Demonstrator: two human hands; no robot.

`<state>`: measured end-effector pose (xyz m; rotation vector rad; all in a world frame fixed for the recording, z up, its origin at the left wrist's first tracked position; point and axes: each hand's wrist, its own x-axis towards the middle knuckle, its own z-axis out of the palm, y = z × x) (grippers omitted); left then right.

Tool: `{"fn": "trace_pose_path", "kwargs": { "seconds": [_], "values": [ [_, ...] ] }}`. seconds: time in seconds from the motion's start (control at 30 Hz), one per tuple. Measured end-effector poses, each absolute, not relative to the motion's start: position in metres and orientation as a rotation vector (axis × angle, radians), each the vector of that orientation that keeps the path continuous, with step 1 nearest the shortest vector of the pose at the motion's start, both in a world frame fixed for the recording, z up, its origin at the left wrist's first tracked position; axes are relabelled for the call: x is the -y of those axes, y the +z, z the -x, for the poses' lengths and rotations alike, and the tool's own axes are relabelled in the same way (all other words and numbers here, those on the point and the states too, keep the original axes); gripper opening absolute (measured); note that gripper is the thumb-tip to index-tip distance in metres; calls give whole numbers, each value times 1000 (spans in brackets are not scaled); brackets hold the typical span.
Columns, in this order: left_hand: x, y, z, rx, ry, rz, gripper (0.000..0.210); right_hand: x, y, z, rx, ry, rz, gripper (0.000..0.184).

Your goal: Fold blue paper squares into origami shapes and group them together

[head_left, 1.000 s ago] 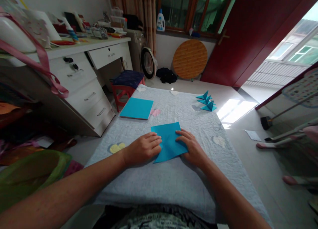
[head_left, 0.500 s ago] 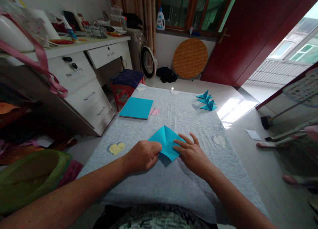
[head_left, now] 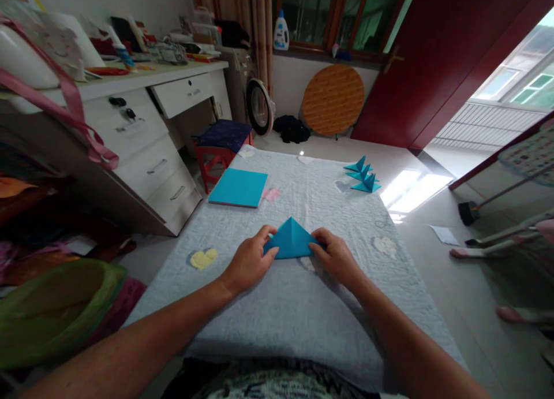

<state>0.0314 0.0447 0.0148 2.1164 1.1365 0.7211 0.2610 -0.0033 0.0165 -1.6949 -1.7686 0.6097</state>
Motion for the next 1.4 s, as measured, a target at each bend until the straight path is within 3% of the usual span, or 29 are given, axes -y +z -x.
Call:
{"fn": "trace_pose_path", "kwargs": {
  "seconds": [0.07, 0.13, 0.27, 0.67, 1.4],
  "values": [
    [-43, 8, -31, -1136, 836, -2218, 47, 4, 10, -259, 1690, 578, 1679, 18],
    [-41, 4, -31, -1071, 845, -2360, 52, 4, 5, -257, 1674, 568, 1656, 22],
    [-41, 1, -35, -1092, 594, -2501, 46, 3, -1, -257, 1781, 534, 1550, 16],
    [-47, 2, -43, -1281, 203, -2614, 44, 0, -3, -258, 1887, 475, 1573, 23],
    [-61, 10, -49, -1362, 36, -2586, 51, 2, -3, -263, 1853, 494, 1605, 22]
  ]
}}
